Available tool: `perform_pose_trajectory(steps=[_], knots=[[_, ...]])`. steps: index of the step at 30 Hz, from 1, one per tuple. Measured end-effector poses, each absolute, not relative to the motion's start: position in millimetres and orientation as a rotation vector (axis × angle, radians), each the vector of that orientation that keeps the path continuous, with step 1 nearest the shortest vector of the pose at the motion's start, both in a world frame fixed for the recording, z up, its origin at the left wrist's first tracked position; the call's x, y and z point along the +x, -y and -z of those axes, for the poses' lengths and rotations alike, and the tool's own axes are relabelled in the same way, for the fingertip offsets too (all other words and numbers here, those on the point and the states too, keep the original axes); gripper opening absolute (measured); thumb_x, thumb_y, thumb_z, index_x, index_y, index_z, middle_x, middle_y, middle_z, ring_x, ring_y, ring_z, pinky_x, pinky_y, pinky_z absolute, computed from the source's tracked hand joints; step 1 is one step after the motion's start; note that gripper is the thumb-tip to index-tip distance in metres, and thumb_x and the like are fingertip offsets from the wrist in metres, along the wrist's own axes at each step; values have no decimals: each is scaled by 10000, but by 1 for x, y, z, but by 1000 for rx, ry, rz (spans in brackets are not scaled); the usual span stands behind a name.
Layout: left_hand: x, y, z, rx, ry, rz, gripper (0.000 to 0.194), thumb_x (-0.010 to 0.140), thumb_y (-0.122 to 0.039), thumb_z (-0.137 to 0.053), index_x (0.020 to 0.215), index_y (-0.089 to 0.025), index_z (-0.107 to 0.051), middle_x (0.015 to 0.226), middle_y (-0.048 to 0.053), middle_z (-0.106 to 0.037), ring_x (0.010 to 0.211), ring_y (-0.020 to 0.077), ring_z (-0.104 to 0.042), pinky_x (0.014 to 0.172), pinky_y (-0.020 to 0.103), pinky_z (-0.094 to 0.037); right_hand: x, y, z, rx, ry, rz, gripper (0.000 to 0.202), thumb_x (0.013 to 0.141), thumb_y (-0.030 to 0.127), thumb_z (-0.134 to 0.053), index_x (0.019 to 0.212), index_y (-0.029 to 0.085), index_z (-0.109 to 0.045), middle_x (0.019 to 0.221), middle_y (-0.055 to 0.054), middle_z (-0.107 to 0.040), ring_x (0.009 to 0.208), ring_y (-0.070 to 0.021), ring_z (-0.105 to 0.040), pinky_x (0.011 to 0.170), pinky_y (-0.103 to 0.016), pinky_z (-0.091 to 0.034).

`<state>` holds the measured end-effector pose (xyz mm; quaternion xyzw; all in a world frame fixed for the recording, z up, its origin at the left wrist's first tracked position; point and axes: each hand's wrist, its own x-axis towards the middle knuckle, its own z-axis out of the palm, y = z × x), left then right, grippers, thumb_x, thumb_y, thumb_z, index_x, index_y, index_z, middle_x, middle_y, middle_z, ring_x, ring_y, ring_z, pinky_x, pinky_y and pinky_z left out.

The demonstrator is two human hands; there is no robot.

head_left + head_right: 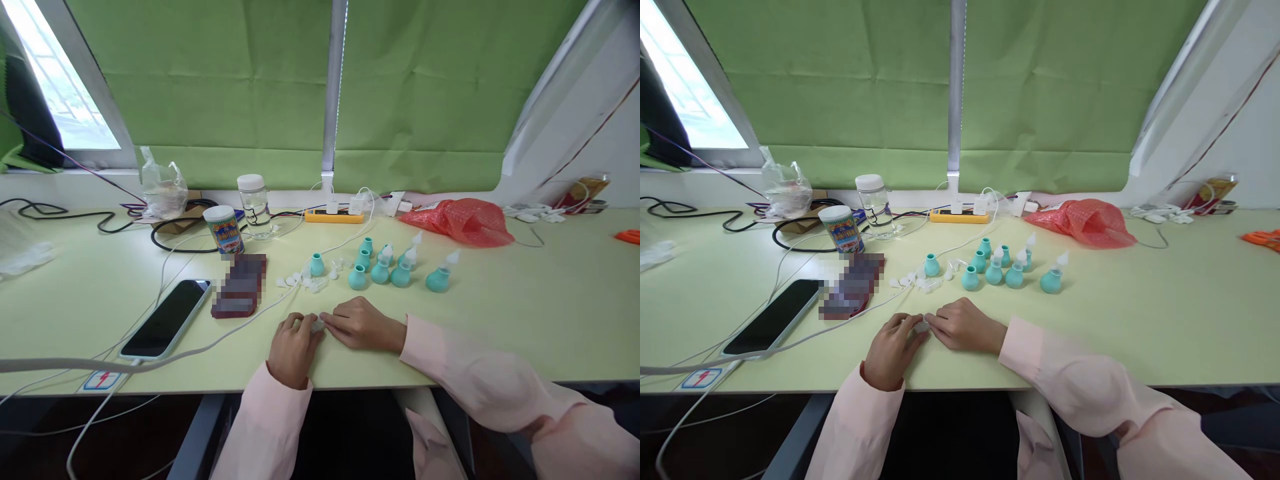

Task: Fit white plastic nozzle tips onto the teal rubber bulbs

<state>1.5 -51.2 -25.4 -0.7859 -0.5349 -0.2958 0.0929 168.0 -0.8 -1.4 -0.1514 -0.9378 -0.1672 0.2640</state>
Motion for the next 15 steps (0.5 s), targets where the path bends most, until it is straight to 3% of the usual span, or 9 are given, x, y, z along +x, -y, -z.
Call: perform_pose_trajectory(steps=[7, 11, 15], knots=[[0, 51, 25, -2341, 1583, 883, 150, 730, -183, -560, 879, -177, -542, 731, 52, -642, 775, 202, -597, 629, 327, -514, 166, 0, 7, -428, 2449, 157, 198, 765, 133, -433, 879, 130, -595, 512, 10, -556, 445, -85, -470, 438, -217, -309], [1, 51, 25, -2341, 1572, 878, 160, 723, -180, -570, 880, -173, -545, 743, 59, -645, 772, 206, -601, 615, 331, -515, 166, -2, 11, -492, 2291, -125, 287, 743, 140, -456, 1007, 133, -569, 441, 57, -512, 382, -56, -435, 440, -173, -354], [1, 51, 26, -2341, 1580, 875, 165, 723, -179, -572, 885, -174, -546, 741, 58, -643, 776, 207, -601, 625, 333, -512, 167, -3, 14, -452, 2322, -146, 326, 714, 124, -469, 1022, 152, -574, 422, 70, -504, 373, -50, -425, 431, -166, -337]])
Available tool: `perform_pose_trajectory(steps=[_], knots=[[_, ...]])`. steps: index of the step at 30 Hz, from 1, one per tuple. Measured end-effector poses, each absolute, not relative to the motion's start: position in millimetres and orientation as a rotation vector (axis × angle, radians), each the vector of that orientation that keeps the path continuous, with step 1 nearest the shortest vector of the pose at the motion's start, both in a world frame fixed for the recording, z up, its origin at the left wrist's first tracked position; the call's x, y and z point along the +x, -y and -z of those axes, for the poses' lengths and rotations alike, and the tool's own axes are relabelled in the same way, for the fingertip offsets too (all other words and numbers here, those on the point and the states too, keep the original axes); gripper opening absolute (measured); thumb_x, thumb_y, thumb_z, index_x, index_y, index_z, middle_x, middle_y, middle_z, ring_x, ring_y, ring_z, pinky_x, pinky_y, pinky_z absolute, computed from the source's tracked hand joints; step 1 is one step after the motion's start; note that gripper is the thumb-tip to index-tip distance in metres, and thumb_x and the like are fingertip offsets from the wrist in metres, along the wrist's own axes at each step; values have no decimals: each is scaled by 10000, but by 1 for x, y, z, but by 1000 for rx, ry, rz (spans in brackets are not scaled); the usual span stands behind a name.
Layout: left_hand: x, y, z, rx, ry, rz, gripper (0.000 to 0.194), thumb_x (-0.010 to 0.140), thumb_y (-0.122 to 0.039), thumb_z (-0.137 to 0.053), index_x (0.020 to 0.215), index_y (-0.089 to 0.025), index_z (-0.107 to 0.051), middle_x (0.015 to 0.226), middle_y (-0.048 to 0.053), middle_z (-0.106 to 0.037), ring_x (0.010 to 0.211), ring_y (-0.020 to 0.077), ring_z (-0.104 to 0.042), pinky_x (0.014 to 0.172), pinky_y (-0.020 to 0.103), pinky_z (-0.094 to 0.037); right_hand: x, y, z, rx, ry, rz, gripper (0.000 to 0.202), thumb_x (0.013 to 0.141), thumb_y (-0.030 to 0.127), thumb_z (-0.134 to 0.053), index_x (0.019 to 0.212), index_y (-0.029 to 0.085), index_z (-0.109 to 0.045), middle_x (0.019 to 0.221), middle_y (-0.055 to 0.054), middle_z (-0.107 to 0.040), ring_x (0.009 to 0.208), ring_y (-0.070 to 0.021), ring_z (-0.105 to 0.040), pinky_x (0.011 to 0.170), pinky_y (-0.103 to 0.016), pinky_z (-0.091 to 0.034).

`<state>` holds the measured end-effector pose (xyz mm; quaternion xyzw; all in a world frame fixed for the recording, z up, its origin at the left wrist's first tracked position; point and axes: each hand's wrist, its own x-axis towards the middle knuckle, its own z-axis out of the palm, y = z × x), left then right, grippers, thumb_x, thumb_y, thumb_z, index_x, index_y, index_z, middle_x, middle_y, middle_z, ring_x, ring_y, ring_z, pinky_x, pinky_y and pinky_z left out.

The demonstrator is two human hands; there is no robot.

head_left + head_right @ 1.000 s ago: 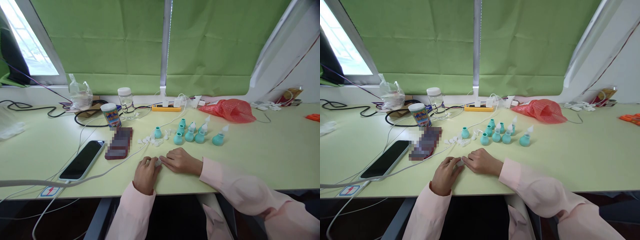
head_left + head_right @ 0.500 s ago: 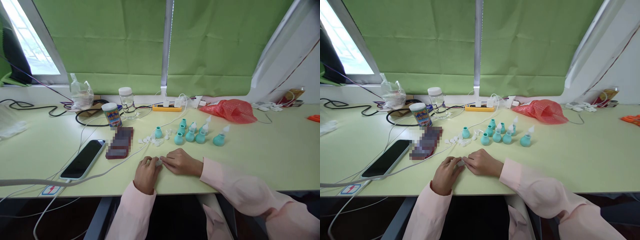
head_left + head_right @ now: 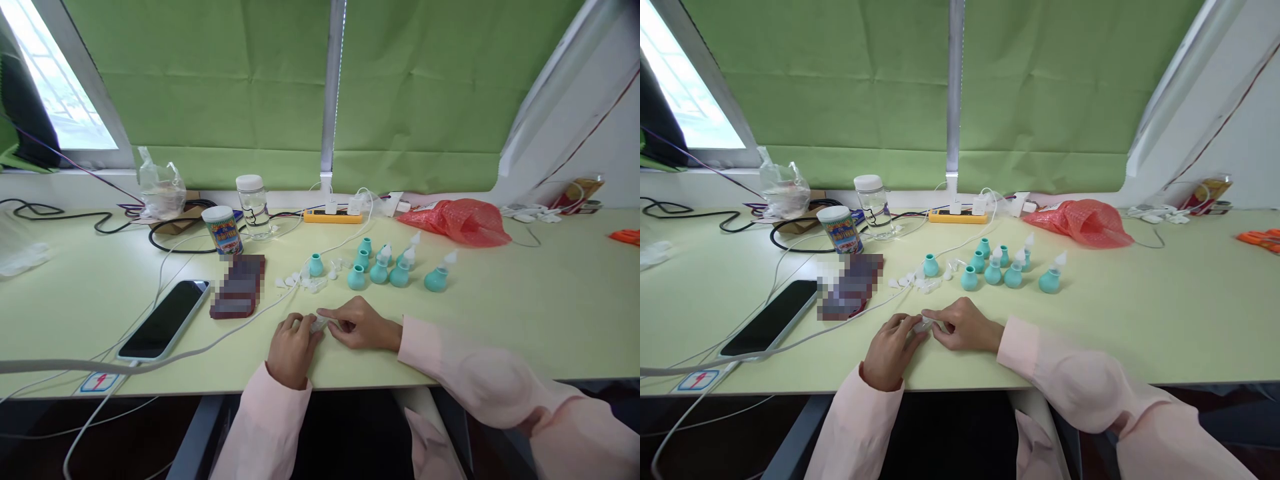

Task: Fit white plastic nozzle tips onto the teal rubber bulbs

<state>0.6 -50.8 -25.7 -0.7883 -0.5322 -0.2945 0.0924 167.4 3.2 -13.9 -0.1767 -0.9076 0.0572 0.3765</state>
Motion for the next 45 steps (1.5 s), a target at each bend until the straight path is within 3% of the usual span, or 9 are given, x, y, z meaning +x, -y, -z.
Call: perform_pose_trajectory(steps=[10, 17, 24, 29, 31, 35, 40, 42, 45], knots=[[1, 51, 24, -2387, 1603, 863, 173, 728, -170, -568, 900, -163, -544, 747, 56, -635, 770, 194, -599, 642, 322, -508, 169, -1, 14, -426, 2452, 198, 340, 719, 123, -435, 1036, 159, -553, 466, 53, -519, 396, -76, -401, 418, -218, -247], [1, 51, 23, -2362, 1624, 827, 144, 730, -175, -563, 873, -183, -544, 783, 50, -655, 795, 200, -607, 648, 328, -507, 169, -3, 12, -472, 2315, 38, 379, 719, 127, -442, 1088, 153, -527, 431, 73, -495, 378, -59, -422, 424, -186, -313], [2, 54, 19, -2355, 1609, 800, 355, 728, -162, -564, 1077, -194, -500, 796, 46, -666, 797, 190, -611, 648, 300, -501, 201, -38, -17, -1103, 1921, 435, 418, 754, 360, -481, 1095, 123, -529, 480, 17, -509, 418, -89, -449, 448, -213, -328], [0, 52, 20, -2391, 1494, 853, 255, 739, -149, -544, 992, -161, -572, 803, 70, -657, 757, 194, -608, 619, 302, -505, 209, -48, -19, -1679, 2102, 396, 517, 714, 554, -459, 980, 125, -574, 531, -61, -565, 505, -198, -537, 439, -244, -291], [0, 51, 22, -2386, 1495, 868, 247, 756, -162, -516, 998, -162, -571, 797, 72, -650, 743, 191, -602, 616, 307, -507, 207, -47, -16, -1716, 2200, 320, 451, 718, 541, -463, 875, 137, -590, 566, -79, -576, 548, -221, -551, 446, -252, -296], [1, 52, 23, -2367, 1442, 981, 232, 769, -163, -479, 984, -184, -561, 793, 62, -645, 753, 189, -582, 625, 306, -504, 202, -42, -14, -1539, 2226, 182, 297, 703, 445, -523, 743, 153, -563, 610, -50, -563, 547, -177, -535, 457, -245, -318], [3, 58, 12, -2211, 1417, 1399, 266, 783, -148, -456, 1044, -181, -492, 842, 59, -610, 788, 180, -538, 686, 300, -479, 196, -26, -21, -946, 2231, -4, 262, 622, 310, -604, 817, 165, -505, 1029, -105, -519, 886, -213, -529, 690, -302, -422], [3, 60, 7, -2204, 1426, 1451, 331, 799, -127, -422, 1124, -183, -443, 943, 77, -581, 857, 186, -513, 736, 320, -458, 191, -17, -22, -769, 2295, -175, 273, 620, 221, -586, 862, 170, -469, 1005, -93, -536, 915, -201, -519, 741, -310, -420], [3, 60, 5, -2301, 1422, 1341, 357, 824, -112, -363, 1166, -183, -432, 965, 94, -558, 886, 192, -492, 754, 343, -436, 182, -4, -20, -724, 2348, -335, 306, 614, 158, -558, 902, 168, -453, 850, -49, -563, 771, -162, -534, 676, -280, -429]])
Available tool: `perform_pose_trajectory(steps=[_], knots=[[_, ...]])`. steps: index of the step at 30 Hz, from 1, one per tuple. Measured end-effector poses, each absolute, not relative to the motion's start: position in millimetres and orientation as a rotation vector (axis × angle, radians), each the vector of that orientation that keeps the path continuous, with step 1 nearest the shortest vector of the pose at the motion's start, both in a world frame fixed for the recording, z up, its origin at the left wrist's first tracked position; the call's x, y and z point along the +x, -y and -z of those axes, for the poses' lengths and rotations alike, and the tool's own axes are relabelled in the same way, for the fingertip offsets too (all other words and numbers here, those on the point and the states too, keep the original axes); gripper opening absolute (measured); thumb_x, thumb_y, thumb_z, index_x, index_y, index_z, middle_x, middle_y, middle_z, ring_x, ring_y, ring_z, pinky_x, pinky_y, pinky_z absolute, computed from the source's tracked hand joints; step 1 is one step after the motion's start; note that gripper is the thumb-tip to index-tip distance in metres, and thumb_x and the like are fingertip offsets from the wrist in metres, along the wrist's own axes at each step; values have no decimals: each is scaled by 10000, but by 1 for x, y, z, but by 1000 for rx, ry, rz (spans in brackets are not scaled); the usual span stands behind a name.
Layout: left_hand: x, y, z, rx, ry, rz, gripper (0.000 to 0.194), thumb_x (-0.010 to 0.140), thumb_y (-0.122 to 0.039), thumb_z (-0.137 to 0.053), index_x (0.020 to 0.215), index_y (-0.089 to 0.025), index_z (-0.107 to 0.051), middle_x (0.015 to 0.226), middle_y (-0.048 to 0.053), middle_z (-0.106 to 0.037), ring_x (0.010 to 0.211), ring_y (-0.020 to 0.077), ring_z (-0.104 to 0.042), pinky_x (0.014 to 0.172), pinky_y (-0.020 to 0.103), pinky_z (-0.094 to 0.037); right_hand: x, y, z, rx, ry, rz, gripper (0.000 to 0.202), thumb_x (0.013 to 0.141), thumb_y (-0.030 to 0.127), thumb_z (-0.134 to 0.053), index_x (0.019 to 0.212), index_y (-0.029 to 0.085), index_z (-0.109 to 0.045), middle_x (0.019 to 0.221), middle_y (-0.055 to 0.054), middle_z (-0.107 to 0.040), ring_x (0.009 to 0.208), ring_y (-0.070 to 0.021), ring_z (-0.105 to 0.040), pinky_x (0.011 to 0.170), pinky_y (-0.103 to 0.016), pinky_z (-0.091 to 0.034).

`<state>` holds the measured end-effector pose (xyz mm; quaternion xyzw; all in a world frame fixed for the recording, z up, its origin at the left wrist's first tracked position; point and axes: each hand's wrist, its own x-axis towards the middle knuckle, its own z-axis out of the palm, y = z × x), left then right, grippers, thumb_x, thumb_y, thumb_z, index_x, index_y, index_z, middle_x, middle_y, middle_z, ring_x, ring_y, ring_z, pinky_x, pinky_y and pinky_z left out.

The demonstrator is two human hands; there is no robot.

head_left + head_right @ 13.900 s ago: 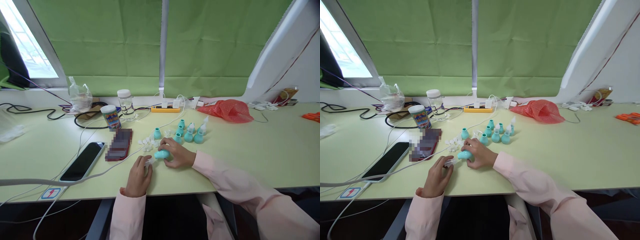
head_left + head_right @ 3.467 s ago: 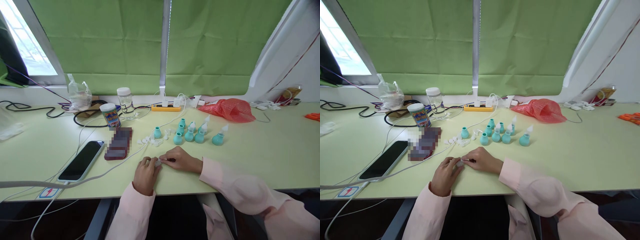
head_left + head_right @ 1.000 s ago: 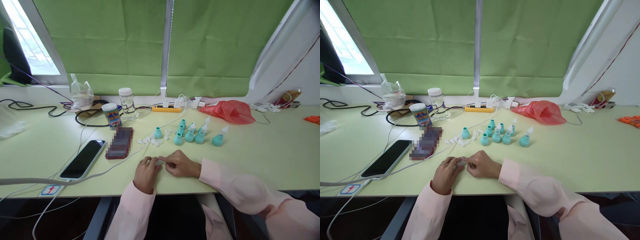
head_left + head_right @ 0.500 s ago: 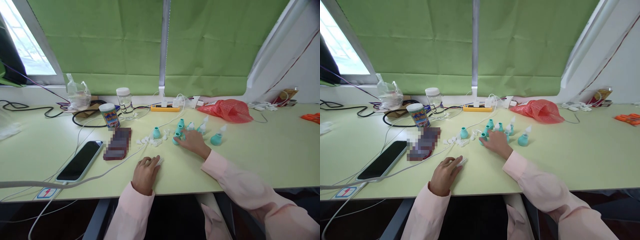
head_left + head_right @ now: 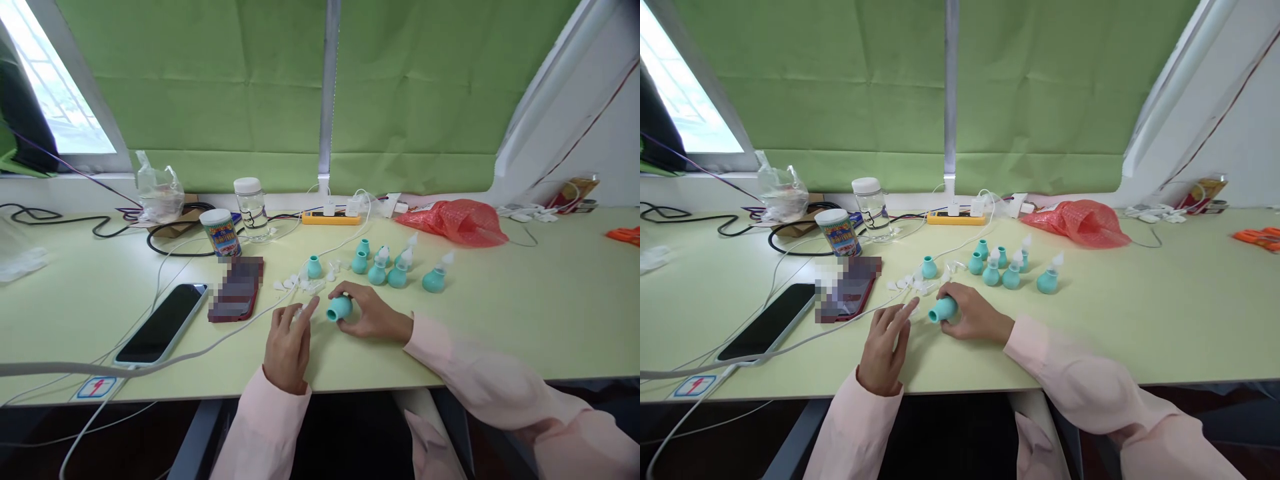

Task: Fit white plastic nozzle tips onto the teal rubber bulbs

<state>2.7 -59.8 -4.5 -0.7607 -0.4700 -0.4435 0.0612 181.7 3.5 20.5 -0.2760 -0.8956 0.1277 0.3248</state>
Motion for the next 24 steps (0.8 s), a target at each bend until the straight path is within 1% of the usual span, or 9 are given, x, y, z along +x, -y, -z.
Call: perform_pose_trajectory(steps=[3, 7, 9, 11, 13, 16, 19, 21, 24], knots=[[3, 60, 5, -2325, 1425, 1361, 316, 834, -115, -348, 1122, -170, -464, 942, 95, -564, 878, 186, -499, 752, 338, -435, 175, 5, -17, -715, 2381, -379, 314, 622, 145, -541, 924, 166, -458, 841, -39, -557, 755, -152, -518, 688, -282, -427], [3, 62, 7, -2320, 1485, 1511, 226, 819, -173, -421, 1040, -180, -470, 903, 67, -593, 842, 166, -551, 729, 294, -463, 173, 9, -16, -631, 2422, -426, 354, 660, 135, -513, 1010, 156, -462, 904, -60, -548, 814, -155, -515, 741, -291, -426], [3, 63, 8, -2338, 1570, 1505, 284, 812, -213, -444, 1093, -177, -421, 928, 70, -607, 817, 159, -582, 708, 276, -480, 174, 10, -17, -592, 2445, -449, 361, 674, 132, -504, 1033, 153, -468, 881, -59, -539, 794, -150, -510, 720, -281, -430], [3, 63, 8, -2388, 1603, 1462, 361, 817, -231, -433, 1164, -171, -359, 1016, 89, -598, 848, 163, -596, 733, 280, -481, 174, 11, -18, -573, 2446, -469, 362, 682, 125, -494, 1042, 157, -467, 866, -55, -531, 775, -146, -502, 700, -276, -430], [3, 64, 7, -2428, 1599, 1482, 349, 821, -234, -419, 1161, -176, -366, 1066, 93, -587, 899, 172, -592, 774, 287, -471, 173, 11, -18, -558, 2422, -484, 350, 685, 123, -486, 1032, 163, -462, 867, -53, -529, 779, -147, -498, 699, -278, -426], [4, 67, 6, -2347, 1698, 1771, 225, 816, -246, -430, 1031, -181, -412, 989, 91, -621, 913, 184, -595, 768, 284, -467, 170, 12, -17, -579, 2370, -486, 305, 663, 129, -497, 965, 163, -466, 839, -44, -525, 763, -145, -494, 696, -275, -418], [6, 70, 7, -2221, 1828, 2104, 128, 805, -267, -450, 894, -185, -410, 843, 77, -643, 833, 189, -621, 694, 266, -474, 168, 13, -14, -645, 2346, -476, 280, 624, 127, -507, 898, 168, -465, 788, -27, -515, 711, -136, -485, 658, -256, -411], [8, 71, 8, -2231, 1837, 2213, 120, 798, -283, -458, 854, -179, -444, 777, 61, -638, 769, 179, -628, 660, 251, -474, 167, 13, -13, -666, 2343, -476, 273, 613, 130, -506, 879, 171, -459, 769, -19, -510, 686, -130, -477, 638, -247, -405], [10, 70, 10, -2210, 1796, 2322, 144, 770, -285, -501, 836, -159, -524, 766, 52, -630, 724, 159, -615, 672, 242, -480, 168, 13, -11, -665, 2330, -470, 270, 608, 136, -503, 871, 170, -450, 765, -17, -506, 672, -126, -471, 625, -241, -400]])
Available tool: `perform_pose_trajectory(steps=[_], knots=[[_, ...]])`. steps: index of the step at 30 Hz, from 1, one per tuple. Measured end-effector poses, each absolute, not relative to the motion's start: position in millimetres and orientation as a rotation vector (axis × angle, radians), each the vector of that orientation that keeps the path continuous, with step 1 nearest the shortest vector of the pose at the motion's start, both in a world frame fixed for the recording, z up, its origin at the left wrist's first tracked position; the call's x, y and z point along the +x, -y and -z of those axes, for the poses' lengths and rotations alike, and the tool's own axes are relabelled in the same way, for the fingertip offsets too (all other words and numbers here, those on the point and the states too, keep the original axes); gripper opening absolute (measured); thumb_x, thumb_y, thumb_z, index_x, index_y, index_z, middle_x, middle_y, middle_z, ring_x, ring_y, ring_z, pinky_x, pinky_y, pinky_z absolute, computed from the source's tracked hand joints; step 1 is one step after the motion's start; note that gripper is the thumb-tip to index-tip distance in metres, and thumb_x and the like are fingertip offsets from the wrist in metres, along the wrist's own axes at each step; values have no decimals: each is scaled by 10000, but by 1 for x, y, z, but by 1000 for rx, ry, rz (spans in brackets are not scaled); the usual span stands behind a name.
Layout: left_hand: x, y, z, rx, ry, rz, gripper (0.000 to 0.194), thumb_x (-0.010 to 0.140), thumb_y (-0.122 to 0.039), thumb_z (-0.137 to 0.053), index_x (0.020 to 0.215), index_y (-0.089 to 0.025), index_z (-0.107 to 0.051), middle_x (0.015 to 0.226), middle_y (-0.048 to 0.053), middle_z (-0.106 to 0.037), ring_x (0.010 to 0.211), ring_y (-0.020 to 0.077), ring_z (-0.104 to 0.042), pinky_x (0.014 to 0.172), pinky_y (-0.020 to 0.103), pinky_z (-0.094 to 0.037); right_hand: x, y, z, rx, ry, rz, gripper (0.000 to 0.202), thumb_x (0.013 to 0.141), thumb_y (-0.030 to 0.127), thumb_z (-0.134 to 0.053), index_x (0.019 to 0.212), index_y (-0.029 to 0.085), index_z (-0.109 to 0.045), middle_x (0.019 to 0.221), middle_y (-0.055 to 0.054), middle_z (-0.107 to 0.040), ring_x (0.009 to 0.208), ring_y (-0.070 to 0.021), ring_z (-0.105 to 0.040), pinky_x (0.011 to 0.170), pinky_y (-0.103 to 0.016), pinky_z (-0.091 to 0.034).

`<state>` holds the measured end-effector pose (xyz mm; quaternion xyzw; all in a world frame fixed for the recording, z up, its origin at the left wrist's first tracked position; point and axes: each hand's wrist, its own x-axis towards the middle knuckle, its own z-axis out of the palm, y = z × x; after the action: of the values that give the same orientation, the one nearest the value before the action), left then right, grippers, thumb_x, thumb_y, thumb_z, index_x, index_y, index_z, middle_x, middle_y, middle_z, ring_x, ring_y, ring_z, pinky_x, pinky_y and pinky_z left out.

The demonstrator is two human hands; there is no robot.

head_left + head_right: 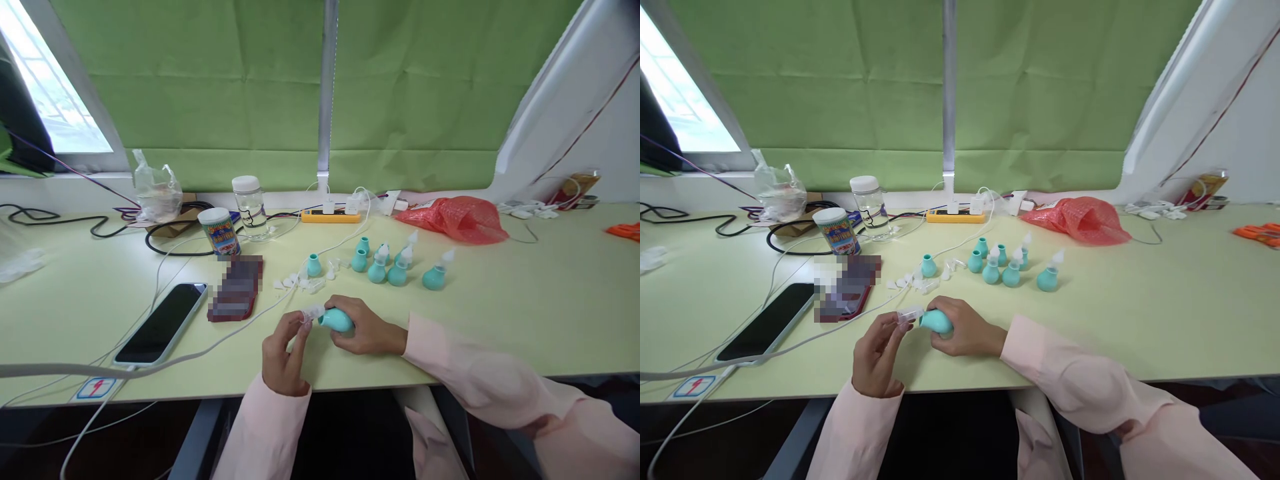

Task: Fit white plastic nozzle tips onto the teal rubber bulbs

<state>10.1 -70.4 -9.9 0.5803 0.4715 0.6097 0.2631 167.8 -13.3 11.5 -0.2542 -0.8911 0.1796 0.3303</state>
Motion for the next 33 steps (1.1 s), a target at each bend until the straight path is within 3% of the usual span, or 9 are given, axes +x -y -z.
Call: perform_pose_trajectory(steps=[5, 13, 19, 24, 33], knots=[[12, 70, 10, 1507, -1241, -1747, 132, 709, -249, -580, 791, -147, -599, 755, 39, -616, 706, 149, -593, 686, 252, -502, 170, 11, -10, -627, 2288, -443, 283, 589, 138, -488, 867, 171, -450, 738, -14, -499, 646, -124, -466, 608, -240, -399], [13, 74, 5, 1487, -1092, -1851, 39, 690, -183, -590, 699, -145, -591, 764, 55, -603, 742, 156, -571, 647, 254, -509, 170, 11, -11, -661, 2312, -361, 266, 573, 143, -477, 837, 177, -467, 704, -6, -524, 601, -117, -468, 573, -228, -387], [13, 76, 7, 1483, -1115, -1748, 139, 679, -235, -587, 612, -150, -502, 796, 100, -639, 748, 190, -599, 617, 288, -517, 170, 11, -8, -681, 2340, -265, 158, 605, 173, -498, 762, 178, -478, 668, -1, -552, 570, -112, -493, 527, -214, -361], [14, 77, 5, 1515, -1139, -1662, 164, 651, -259, -604, 630, -162, -474, 735, 82, -661, 661, 173, -603, 595, 300, -523, 170, 11, -7, -670, 2373, -250, 122, 610, 174, -489, 732, 180, -481, 641, 3, -559, 548, -109, -506, 501, -207, -351], [14, 75, 4, 1352, -1206, -1642, 175, 697, -304, -583, 633, -158, -511, 719, 81, -670, 750, 210, -636, 608, 283, -534, 169, 12, -5, -711, 2374, -254, 131, 597, 171, -488, 728, 178, -484, 634, 1, -567, 543, -115, -511, 501, -210, -360]])
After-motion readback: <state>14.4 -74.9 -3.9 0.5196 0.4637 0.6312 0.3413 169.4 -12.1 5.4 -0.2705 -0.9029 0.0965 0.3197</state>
